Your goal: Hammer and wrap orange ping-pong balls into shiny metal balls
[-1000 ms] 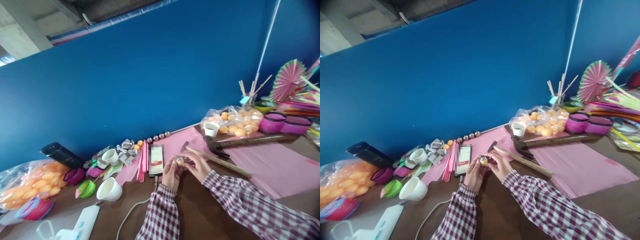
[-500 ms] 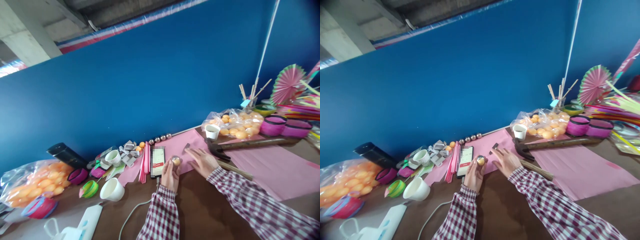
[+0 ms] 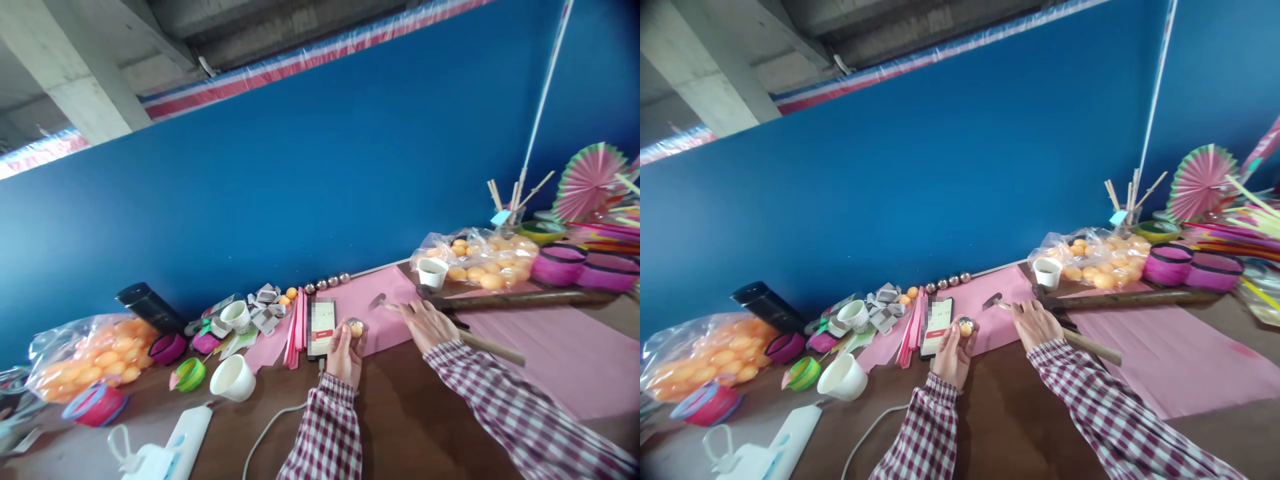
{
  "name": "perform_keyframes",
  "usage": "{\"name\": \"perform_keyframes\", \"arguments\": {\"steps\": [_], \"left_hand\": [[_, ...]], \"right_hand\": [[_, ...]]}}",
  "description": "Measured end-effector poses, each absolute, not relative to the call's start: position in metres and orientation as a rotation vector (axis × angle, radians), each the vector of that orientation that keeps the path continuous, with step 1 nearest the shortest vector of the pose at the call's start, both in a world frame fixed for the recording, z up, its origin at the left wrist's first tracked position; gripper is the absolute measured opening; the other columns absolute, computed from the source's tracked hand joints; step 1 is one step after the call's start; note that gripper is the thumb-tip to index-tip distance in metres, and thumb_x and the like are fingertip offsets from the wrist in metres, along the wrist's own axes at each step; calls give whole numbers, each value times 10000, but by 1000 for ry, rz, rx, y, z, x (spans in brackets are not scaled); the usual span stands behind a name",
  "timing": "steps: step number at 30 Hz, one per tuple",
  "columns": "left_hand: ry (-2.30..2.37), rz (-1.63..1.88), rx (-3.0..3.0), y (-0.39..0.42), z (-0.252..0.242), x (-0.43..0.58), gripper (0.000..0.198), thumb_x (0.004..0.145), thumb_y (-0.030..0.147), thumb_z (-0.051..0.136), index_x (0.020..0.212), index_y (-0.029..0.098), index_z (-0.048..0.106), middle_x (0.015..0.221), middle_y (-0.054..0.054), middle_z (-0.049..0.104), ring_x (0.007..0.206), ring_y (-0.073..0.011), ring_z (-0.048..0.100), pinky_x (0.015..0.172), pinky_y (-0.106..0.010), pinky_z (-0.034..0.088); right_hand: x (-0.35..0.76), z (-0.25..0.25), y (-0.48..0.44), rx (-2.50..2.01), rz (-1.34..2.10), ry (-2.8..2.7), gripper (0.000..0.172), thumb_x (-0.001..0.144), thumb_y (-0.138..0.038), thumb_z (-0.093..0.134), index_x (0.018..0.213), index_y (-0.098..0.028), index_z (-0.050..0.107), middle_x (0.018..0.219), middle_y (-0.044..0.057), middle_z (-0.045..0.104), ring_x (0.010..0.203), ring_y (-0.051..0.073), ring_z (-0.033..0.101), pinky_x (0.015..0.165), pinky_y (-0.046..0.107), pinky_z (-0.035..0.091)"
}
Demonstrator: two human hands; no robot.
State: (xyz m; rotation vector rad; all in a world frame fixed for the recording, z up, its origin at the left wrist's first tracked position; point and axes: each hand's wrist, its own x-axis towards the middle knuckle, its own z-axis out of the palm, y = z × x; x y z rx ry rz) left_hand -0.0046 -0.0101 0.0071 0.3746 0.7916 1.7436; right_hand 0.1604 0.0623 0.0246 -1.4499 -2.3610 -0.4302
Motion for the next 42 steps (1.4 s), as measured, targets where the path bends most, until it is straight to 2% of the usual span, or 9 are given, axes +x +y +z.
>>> {"name": "perform_keyframes", "arguments": {"steps": [6,9,13,18,23,26,31,38,42], "left_hand": [[800,1744,343,-7,5,-4,316,686,219,651,989,169,579,914,-77,664,862,-177,635,811,-271,481],[783,1777,372,-6,3,-5,314,679,236,658,976,165,585,904,-77,662,864,-176,632,845,-294,465],[777,1814,379,-5,1,-6,306,666,240,668,956,173,597,896,-64,660,866,-170,629,878,-311,445],[811,1824,401,-5,1,-6,302,653,244,677,938,173,606,914,-66,657,855,-172,627,848,-311,458],[834,1827,410,-4,-2,-6,306,645,214,685,940,174,610,872,-65,664,815,-143,623,848,-310,449],[826,1827,433,-5,-1,-6,330,667,230,668,987,179,601,884,-74,660,821,-146,620,849,-323,449],[844,1827,431,-6,1,-5,332,685,191,652,1013,182,600,860,-55,660,758,-109,622,815,-278,470],[817,1855,329,-5,2,-4,290,716,184,614,1006,178,600,957,-74,647,853,-159,630,796,-269,491],[810,1851,358,-6,3,-4,306,713,143,611,1016,180,586,981,-79,646,865,-157,629,780,-243,494]], "right_hand": [[157,36,43,-1140,-420,-2193,247,880,-286,366,1034,-241,554,796,32,617,725,141,553,582,243,358],[157,41,37,-1017,-400,-2219,266,881,-271,372,1082,-239,543,810,34,628,750,134,554,611,235,359],[159,44,35,-953,-382,-2347,278,879,-260,382,1111,-259,534,738,19,620,684,123,552,538,233,334],[159,40,37,-994,-367,-2254,302,885,-258,365,1139,-227,527,759,47,625,711,127,556,570,223,342],[155,34,37,-936,-432,-2267,276,868,-272,422,1117,-250,540,701,10,611,638,98,540,519,233,306],[155,32,37,-956,-423,-2191,281,868,-265,427,1125,-233,536,724,15,617,661,98,542,545,228,312],[154,30,36,-945,-399,-2240,273,868,-269,426,1118,-255,536,705,-3,612,638,93,539,533,228,301],[158,31,41,-1030,-395,-2121,265,869,-273,424,1098,-229,549,743,6,624,700,99,551,580,223,319],[156,27,41,-984,-434,-2178,278,867,-278,426,1120,-239,537,723,1,617,671,102,541,554,231,308]]}}
